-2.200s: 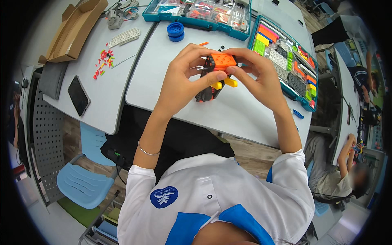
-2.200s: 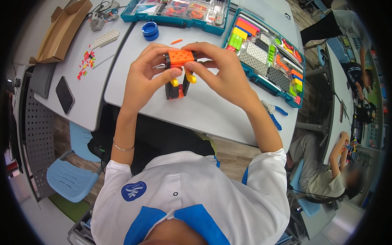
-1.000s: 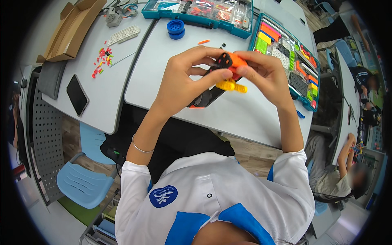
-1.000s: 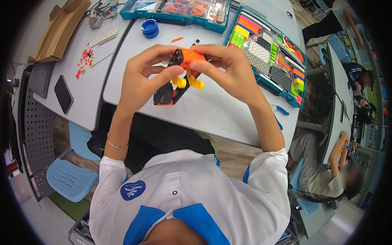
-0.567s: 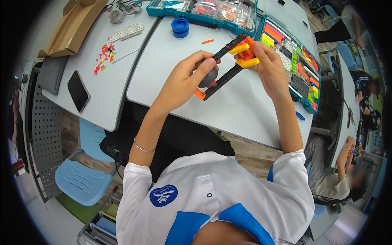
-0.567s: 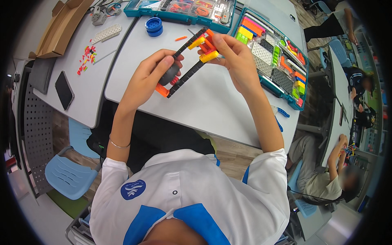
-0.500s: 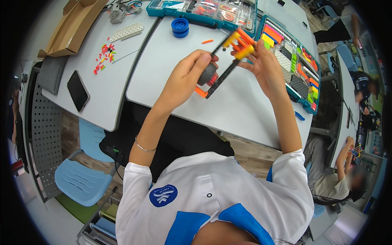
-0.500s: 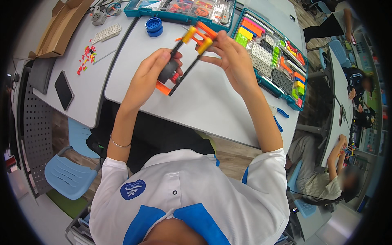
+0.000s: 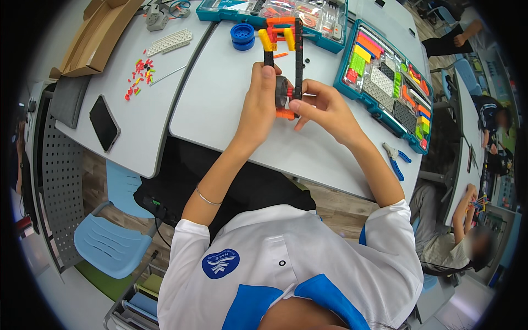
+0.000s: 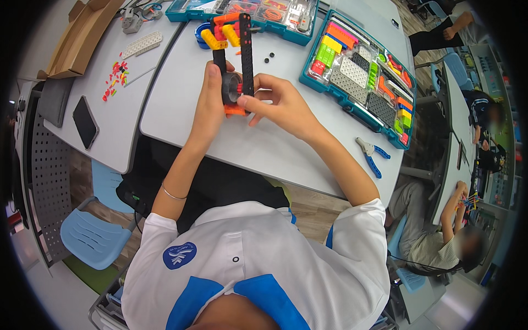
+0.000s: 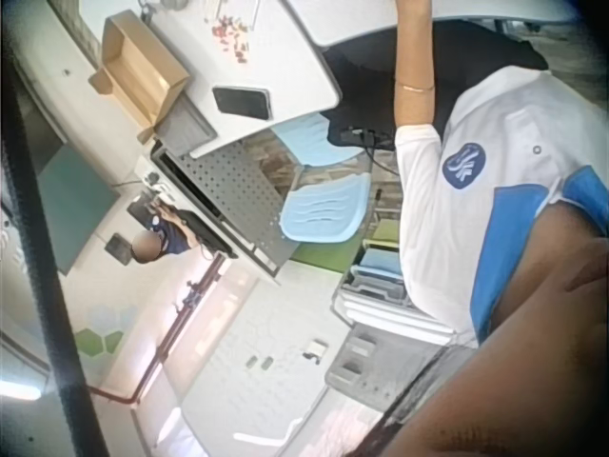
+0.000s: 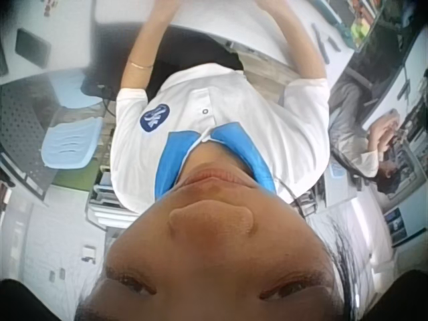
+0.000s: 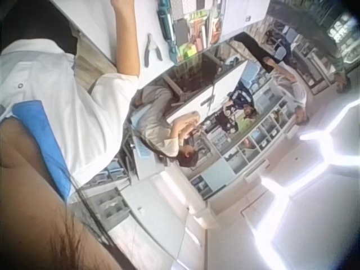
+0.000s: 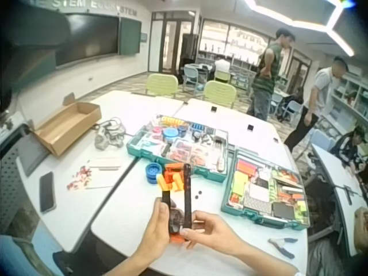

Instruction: The person assembles a small structure using colorful interlocking building blocks. They connect beams and connectors, then use a blue plastic tool to cut a small orange piece. The person continues to attach and detach components while working at a white table.

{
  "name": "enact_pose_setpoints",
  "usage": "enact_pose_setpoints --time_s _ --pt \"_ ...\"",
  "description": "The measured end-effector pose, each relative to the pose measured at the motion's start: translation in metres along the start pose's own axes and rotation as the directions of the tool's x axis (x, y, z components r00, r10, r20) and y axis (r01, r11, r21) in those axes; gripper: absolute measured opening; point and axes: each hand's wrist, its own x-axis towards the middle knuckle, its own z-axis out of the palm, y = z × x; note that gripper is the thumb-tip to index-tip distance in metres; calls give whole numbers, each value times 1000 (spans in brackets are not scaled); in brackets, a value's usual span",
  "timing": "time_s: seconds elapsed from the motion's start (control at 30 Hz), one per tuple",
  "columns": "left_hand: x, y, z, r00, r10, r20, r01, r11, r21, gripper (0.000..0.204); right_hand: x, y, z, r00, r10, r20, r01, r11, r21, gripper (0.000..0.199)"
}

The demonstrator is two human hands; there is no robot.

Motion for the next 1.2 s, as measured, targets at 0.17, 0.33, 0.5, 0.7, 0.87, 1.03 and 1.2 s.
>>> enact_pose_setpoints --time_s 0.17,0.33,0.5,0.7,0.87,1.03,1.2 --pt "2 -11 4 999 45 -11 -44 996 83 42 -3 -4 -2 979 199 53 -177 944 -277 37" --pt "5 -21 9 973 225 -55 -212 961 178 29 -5 7 1 981 185 64 -148 914 -378 40" --pt "5 -21 11 961 275 -23 -261 931 254 22 -3 11 -3 962 242 130 -191 929 -318 35" --pt "9 -21 6 971 239 -26 -226 945 235 19 -2 7 1 970 219 107 -185 947 -262 31" --pt "9 -17 11 959 273 -69 -242 924 296 17 -5 6 6 988 153 5 -143 935 -326 32" --pt "9 -15 15 949 302 -89 -255 902 348 17 -4 0 6 986 164 -32 -164 915 -368 34" --pt "13 -12 17 958 280 -66 -250 925 286 17 -3 7 3 984 179 -22 -178 942 -286 33"
